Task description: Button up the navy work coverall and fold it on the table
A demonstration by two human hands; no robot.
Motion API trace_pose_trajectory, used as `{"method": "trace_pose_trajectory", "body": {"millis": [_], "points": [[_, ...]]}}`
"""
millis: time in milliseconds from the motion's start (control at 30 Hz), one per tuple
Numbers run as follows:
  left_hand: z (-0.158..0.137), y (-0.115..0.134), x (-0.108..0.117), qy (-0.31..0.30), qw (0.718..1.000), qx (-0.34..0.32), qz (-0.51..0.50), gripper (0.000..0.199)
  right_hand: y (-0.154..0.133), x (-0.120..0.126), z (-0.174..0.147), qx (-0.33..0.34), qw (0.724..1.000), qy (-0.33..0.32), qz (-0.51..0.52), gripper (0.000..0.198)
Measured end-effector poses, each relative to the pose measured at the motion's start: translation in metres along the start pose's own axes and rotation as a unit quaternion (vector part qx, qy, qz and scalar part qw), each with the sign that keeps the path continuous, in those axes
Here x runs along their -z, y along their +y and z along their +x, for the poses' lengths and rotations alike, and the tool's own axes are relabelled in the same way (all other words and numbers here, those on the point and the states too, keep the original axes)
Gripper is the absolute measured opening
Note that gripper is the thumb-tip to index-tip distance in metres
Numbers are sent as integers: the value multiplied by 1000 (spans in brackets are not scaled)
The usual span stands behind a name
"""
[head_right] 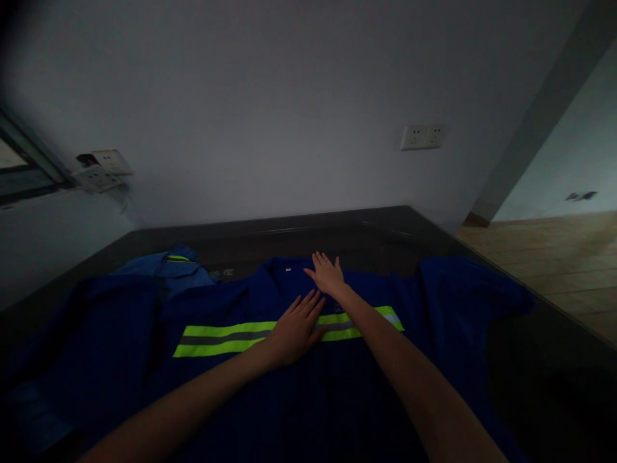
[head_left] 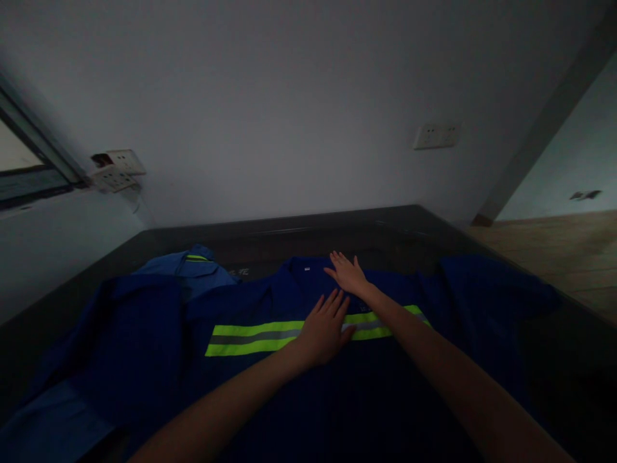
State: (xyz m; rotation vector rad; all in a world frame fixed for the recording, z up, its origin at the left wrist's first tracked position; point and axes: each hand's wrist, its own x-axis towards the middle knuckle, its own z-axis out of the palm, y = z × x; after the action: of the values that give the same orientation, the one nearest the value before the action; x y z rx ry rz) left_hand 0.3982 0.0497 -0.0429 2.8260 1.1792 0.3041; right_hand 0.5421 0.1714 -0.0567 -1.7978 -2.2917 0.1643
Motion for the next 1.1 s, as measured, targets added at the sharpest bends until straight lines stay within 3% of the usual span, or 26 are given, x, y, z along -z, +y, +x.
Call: {"method": "trace_pose_trajectory", "body": {"millis": [133,267,367,467,533,667,900,1000,1100], "points": [[-2,3,3,16,1000,3,-26,55,2,4,5,-15,999,12,46,63],[1,-9,21,68,994,18,-78,45,11,18,11,-46,975,160,145,48],[13,-47,45,142,982,50,-113,34,17,32,13,-13,959,225,169,33],[30,-105,62,188,962,156,-119,31,16,41,14,-18,976,175,131,25],[40,-141,65,157,937,264,-168,31,12,44,18,-41,984,135,107,23],[51,-185,63,101,918,316,-217,25,-4,47,30,-38,989,107,90,21],[35,-186,56,61,921,289,-254,28,-64,38,47,80,991,69,81,30],[24,-174,48,115,932,273,-210,30,-85,27,56,96,991,51,84,29],[12,-158,36,173,949,249,-90,32,-98,16,66,82,991,42,93,19]]}}
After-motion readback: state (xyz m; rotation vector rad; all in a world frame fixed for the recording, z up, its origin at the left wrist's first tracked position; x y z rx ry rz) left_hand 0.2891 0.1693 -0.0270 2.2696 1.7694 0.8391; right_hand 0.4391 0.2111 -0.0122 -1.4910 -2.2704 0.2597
